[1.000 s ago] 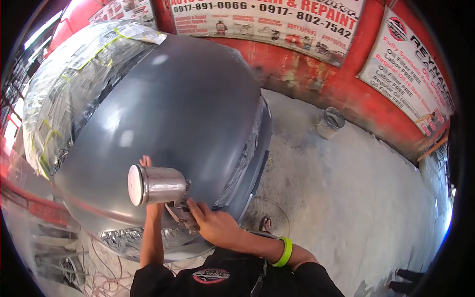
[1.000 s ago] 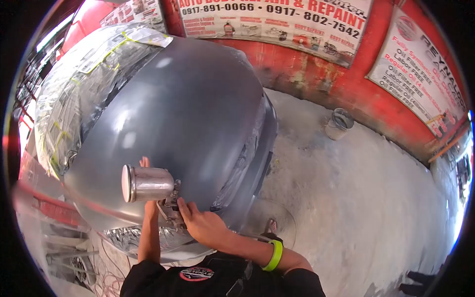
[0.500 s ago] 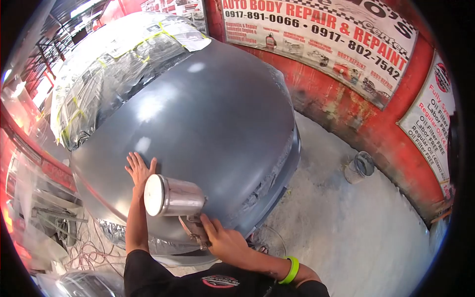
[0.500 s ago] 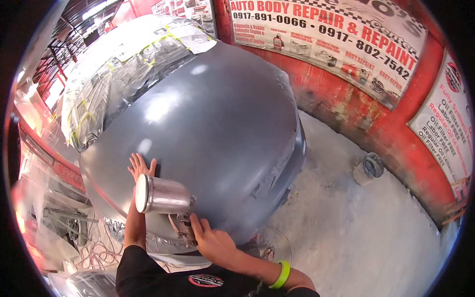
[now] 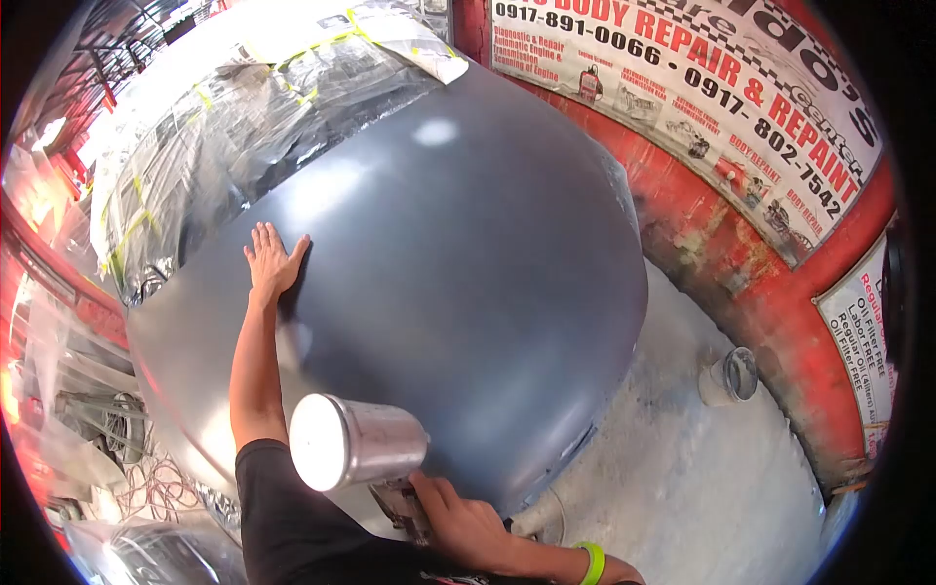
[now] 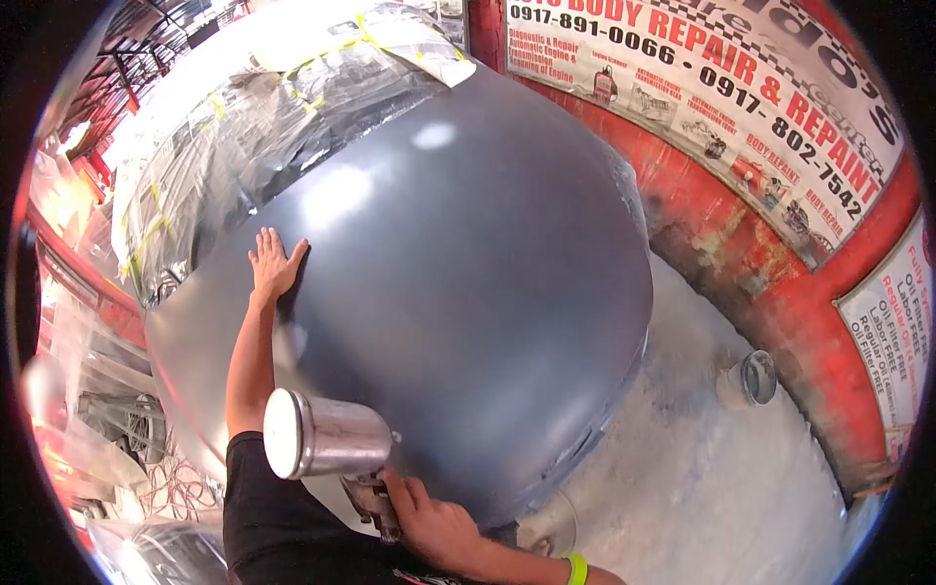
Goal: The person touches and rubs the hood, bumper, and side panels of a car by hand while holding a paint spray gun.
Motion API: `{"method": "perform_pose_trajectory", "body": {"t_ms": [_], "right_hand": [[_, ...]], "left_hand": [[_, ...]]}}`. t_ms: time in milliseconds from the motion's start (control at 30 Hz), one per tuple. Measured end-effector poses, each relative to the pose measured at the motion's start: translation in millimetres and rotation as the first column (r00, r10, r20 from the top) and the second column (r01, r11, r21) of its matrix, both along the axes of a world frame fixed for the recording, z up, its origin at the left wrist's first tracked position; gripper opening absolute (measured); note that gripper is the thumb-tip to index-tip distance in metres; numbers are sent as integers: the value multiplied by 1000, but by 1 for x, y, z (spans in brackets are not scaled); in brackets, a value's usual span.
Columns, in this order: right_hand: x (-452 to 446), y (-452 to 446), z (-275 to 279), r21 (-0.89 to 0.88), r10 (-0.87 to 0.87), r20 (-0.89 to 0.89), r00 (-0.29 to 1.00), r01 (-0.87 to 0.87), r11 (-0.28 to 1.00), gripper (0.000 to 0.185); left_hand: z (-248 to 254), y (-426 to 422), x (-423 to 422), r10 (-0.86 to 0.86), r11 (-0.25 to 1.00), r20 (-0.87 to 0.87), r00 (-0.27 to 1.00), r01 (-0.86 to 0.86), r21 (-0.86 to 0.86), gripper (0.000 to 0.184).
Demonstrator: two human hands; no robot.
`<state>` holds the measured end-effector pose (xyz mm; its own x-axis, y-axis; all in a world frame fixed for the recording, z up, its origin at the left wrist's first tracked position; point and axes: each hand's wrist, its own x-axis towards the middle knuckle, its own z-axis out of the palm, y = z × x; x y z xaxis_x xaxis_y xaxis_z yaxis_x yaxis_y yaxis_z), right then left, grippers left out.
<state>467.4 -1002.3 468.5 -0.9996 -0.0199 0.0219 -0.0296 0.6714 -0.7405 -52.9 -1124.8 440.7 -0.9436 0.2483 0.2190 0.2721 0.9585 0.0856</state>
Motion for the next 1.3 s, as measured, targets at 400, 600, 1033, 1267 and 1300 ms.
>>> {"method": "perform_pose_trajectory", "body": {"t_ms": [400, 600, 1033, 1267, 1300], "right_hand": [[-25, 40, -14, -339, -182, -56, 982, 153, 928, 74], [-30, 53, 15, -174, -369, -197, 908, 338, 925, 71], [74, 59, 34, -218, -535, -89, 840, 507, 834, 59], [143, 76, 23, -248, -615, -104, 781, 578, 777, 57], [152, 78, 24, -251, -626, -107, 773, 588, 769, 57]], "left_hand": [[2, 154, -65, -427, 904, -77, 901, 425, -36, 114], [-15, 245, 44, -697, 717, -95, 711, 692, -83, 119], [-71, 367, 328, -960, 257, 51, 275, 940, -226, 112], [-103, 388, 413, -980, 123, 93, 175, 905, -407, 111], [-114, 389, 425, -983, 104, 95, 156, 905, -412, 112]]}}
